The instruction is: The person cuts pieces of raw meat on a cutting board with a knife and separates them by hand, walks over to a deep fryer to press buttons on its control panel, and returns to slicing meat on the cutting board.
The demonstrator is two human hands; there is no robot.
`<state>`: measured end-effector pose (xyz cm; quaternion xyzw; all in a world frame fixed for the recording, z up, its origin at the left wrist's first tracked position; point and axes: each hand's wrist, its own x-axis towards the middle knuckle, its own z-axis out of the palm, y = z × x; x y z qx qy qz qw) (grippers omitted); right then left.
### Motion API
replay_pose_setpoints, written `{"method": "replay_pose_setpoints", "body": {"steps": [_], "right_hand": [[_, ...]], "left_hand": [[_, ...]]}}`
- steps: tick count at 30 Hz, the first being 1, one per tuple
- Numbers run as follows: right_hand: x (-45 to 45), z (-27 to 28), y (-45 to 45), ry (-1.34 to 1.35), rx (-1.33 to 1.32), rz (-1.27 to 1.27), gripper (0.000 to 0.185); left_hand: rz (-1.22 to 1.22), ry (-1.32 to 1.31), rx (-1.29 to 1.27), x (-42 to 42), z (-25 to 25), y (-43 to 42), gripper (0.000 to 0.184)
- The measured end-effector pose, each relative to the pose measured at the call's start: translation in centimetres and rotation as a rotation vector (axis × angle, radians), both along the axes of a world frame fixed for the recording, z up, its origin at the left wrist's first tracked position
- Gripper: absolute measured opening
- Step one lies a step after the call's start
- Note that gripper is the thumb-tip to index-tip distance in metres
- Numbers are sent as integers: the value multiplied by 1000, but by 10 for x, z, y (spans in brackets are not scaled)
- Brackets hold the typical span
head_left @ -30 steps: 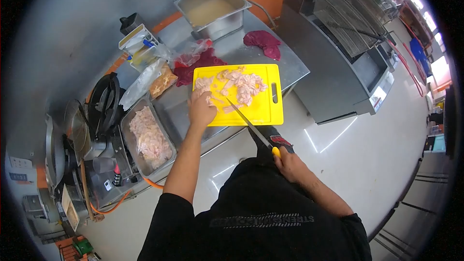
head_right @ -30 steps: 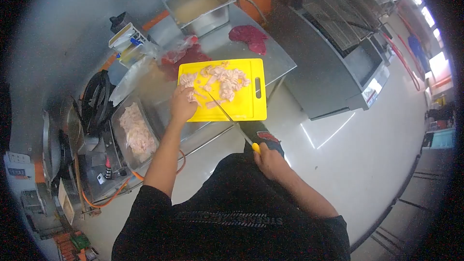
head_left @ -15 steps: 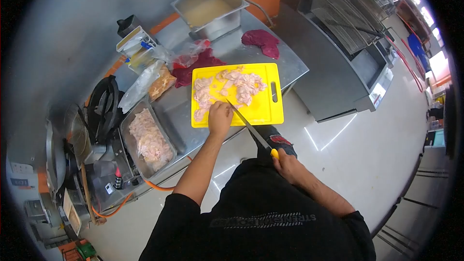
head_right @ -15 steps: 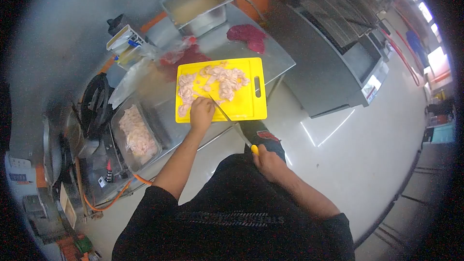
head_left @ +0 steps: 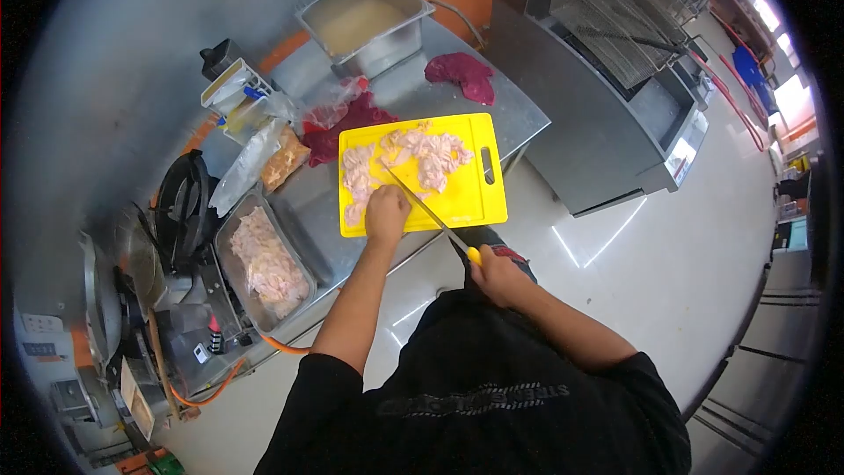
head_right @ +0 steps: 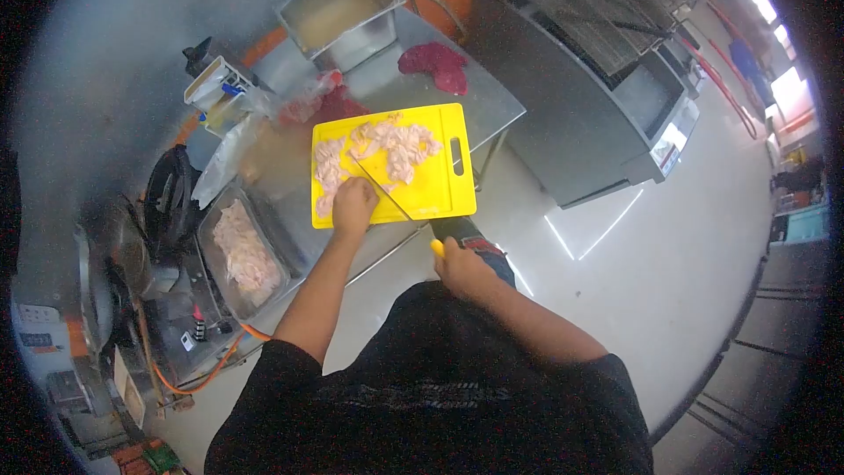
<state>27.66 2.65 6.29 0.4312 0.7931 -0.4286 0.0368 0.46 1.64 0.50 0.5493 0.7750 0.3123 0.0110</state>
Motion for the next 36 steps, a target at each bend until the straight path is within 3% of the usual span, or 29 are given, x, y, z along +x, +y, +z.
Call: {"method": "replay_pose_setpoints", "body": {"steps": [3,5,9,11,14,17,21,23,27,30,33,36], "right_hand": [[34,22,-4,-118,-52,6,35],[48,36,-7,-174,-84,21,35],[59,59,-6,-87,-48,25,34],[59,62,1,-45,-30,-19,33],[49,60,29,-54,74,-158,32],[30,42,68,-104,231,-244,30],[5,6,110,-114,430,-257,35],[-4,-3,121,-100,499,-236,38],[-17,-20,135,-94,554,-217,42],[-21,-26,136,-75,579,-217,42],[-23,-24,138,-63,572,-223,42],[-24,-20,135,-60,617,-218,43]], "left_hand": [[117,-85,-105,-32,9,3,10],[224,-220,109,-60,9,2,19],[248,-247,120,-76,41,10,31],[56,67,48,-75,39,8,40],[90,146,-30,-40,46,9,44],[-94,46,-86,-6,29,12,39],[-144,-12,-280,21,29,14,29],[-112,-87,-210,15,11,15,21],[-63,-114,-116,-9,31,14,18],[77,-304,65,-40,39,18,22],[114,32,22,-60,41,20,30],[159,155,-97,-53,48,25,30]]}}
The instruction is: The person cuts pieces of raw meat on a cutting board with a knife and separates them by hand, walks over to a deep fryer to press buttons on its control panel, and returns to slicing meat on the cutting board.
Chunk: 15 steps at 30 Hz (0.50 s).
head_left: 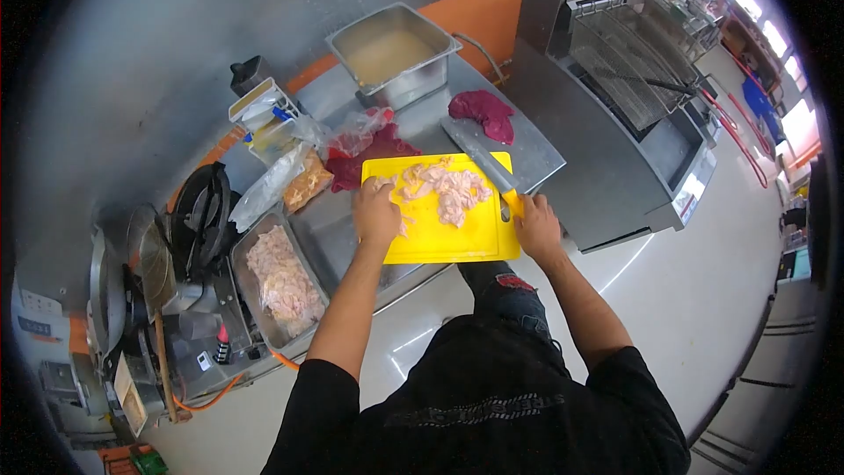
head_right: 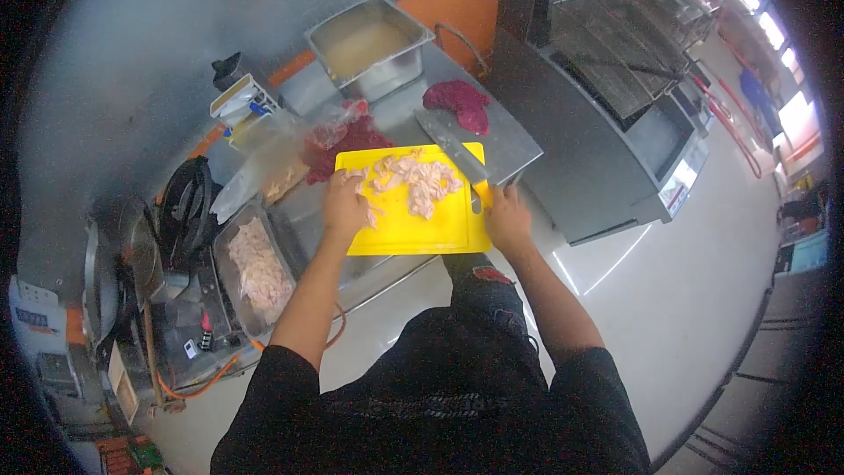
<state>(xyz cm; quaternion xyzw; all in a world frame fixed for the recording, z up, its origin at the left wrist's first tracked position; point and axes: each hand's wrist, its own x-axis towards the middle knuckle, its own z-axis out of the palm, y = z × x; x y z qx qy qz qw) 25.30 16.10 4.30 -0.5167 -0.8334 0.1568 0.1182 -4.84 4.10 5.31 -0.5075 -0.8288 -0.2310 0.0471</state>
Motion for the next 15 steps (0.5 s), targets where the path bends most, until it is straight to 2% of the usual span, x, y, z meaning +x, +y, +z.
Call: {"method": "replay_pose_setpoints", "body": {"steps": [2,4,6,10,12,13,15], "right_hand": [[1,6,-4,-12,51,10,45],[1,14,-10,104,125,78,47],[1,18,-16,133,137,82,47],[2,35,-30,224,66,122,47],[-6,36,-35,320,34,178,44],[-13,40,-39,419,9,235,42],[-37,56,-41,504,-7,306,42]], "left_hand": [[-60,72,-21,8,-4,9,28],[-119,142,-41,7,-19,17,26],[-116,225,-178,7,-24,27,23],[-83,119,-262,19,-2,28,18],[-126,-350,-7,23,14,21,16],[-126,-348,-14,25,27,17,16],[-282,-565,87,31,52,9,20]]}}
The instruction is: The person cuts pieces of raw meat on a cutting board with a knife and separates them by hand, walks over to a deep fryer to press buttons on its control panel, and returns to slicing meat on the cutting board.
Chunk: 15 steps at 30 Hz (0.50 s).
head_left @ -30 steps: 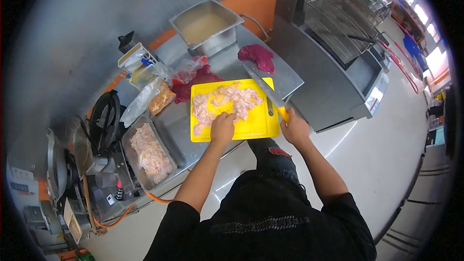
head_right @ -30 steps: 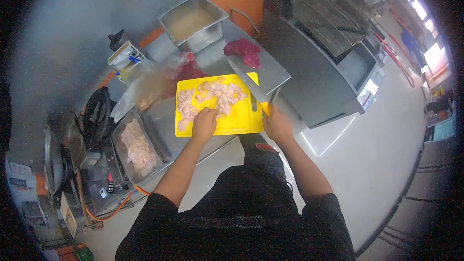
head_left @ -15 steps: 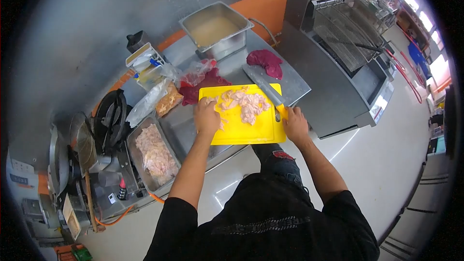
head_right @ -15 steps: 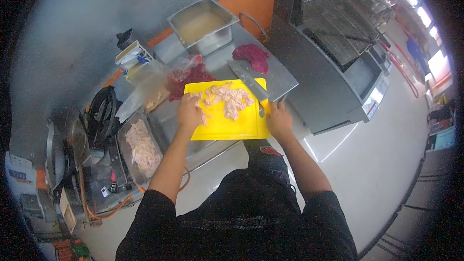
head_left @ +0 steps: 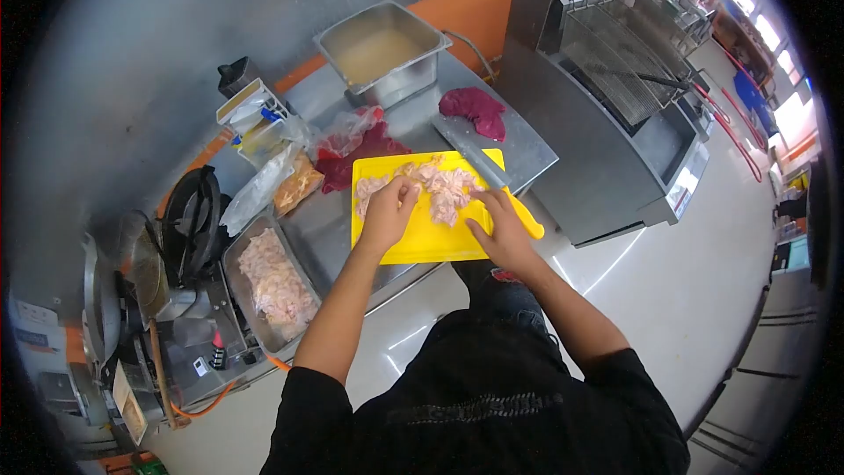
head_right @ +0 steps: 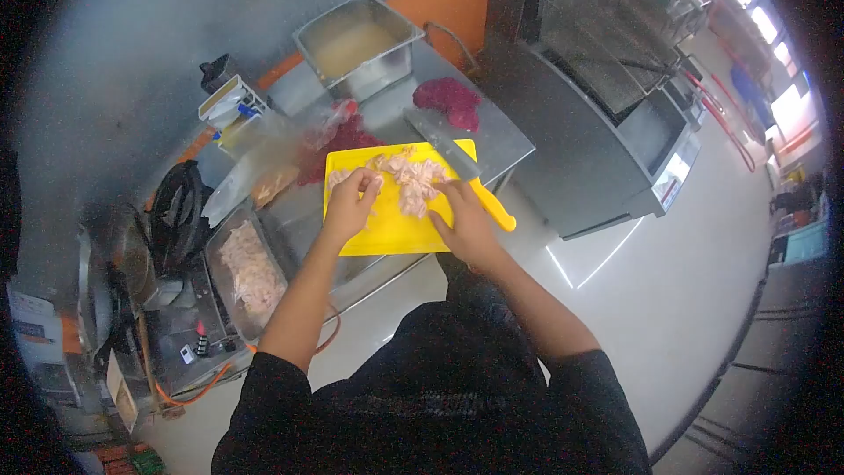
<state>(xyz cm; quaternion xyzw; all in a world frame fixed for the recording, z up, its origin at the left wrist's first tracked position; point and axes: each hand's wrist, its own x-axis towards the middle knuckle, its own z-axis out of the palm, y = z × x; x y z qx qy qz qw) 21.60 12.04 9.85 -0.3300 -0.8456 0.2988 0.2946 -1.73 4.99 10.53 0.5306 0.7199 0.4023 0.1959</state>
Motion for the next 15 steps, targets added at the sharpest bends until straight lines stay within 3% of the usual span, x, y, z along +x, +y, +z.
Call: {"method": "replay_pose_setpoints", "body": {"steps": [1,3,5,7,8,10,12,14,15], "right_hand": [[-14,7,0,81,-3,75,42],[-47,13,3,168,24,167,40],[-64,15,5,259,57,264,38],[-76,20,3,190,-476,343,26],[-78,23,1,191,-475,355,26],[-74,37,-5,197,-883,359,23],[-73,33,-10,209,-821,386,23],[-69,31,-16,208,-760,433,23],[-65,34,-19,204,-594,436,23]], "left_hand": [[0,2,-5,2,7,-3,20],[-57,-283,2,2,22,-7,24],[-51,-339,-46,0,39,-14,25],[-38,-396,-91,-11,39,-23,25],[-28,-436,-78,-20,31,-27,25],[-9,-477,-61,-21,39,-36,25],[120,-785,4,-10,45,-47,26],[158,-841,81,1,25,-55,27],[188,-888,156,4,18,-59,27]]}}
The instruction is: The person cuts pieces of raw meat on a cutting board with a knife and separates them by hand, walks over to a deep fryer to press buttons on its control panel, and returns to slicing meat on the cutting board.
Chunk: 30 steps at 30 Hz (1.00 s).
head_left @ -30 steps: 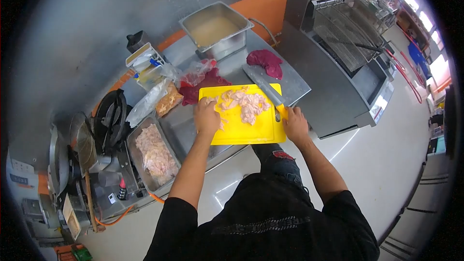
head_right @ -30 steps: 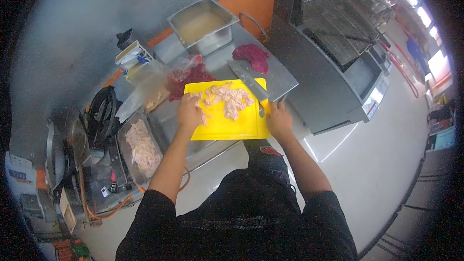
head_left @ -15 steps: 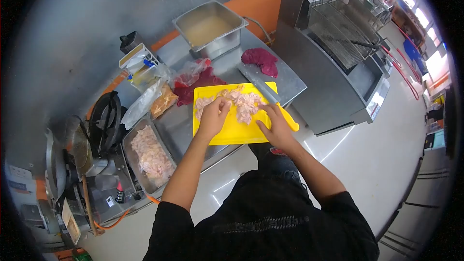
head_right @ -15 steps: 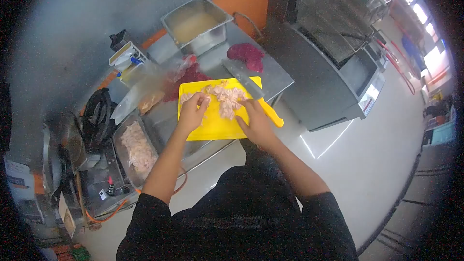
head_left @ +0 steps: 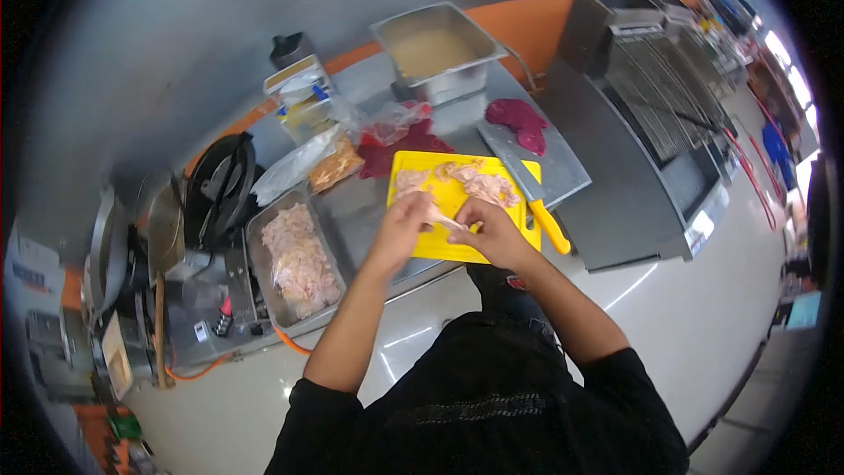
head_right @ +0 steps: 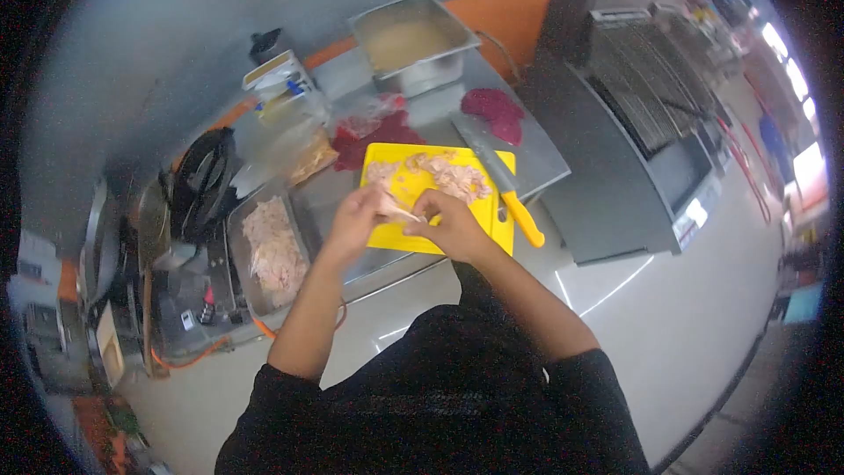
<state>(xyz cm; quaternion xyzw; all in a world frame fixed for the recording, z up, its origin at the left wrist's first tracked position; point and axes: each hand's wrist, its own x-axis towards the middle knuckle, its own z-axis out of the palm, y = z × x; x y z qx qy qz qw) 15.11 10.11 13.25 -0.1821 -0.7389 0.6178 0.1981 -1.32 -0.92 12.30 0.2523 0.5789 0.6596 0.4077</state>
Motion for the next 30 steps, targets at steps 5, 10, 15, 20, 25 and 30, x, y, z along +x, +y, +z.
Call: {"method": "replay_pose_setpoints", "body": {"steps": [5,10,15,20,25,30], "right_hand": [[15,2,-19,-62,-84,34,18],[23,-25,-25,-217,-148,128,10],[22,-22,-36,-2,-249,146,16],[17,-14,-39,-83,-346,114,21],[19,-3,-31,-206,-334,215,24],[21,-7,-26,-85,-429,197,22]], "left_hand": [[-272,321,-81,29,5,-26,25],[-174,403,-93,36,-15,-44,29],[-180,232,-139,38,-18,-56,34],[-143,294,-32,43,-32,-59,27],[89,-54,88,49,-31,-54,21],[64,-102,0,38,-27,-58,19]]}}
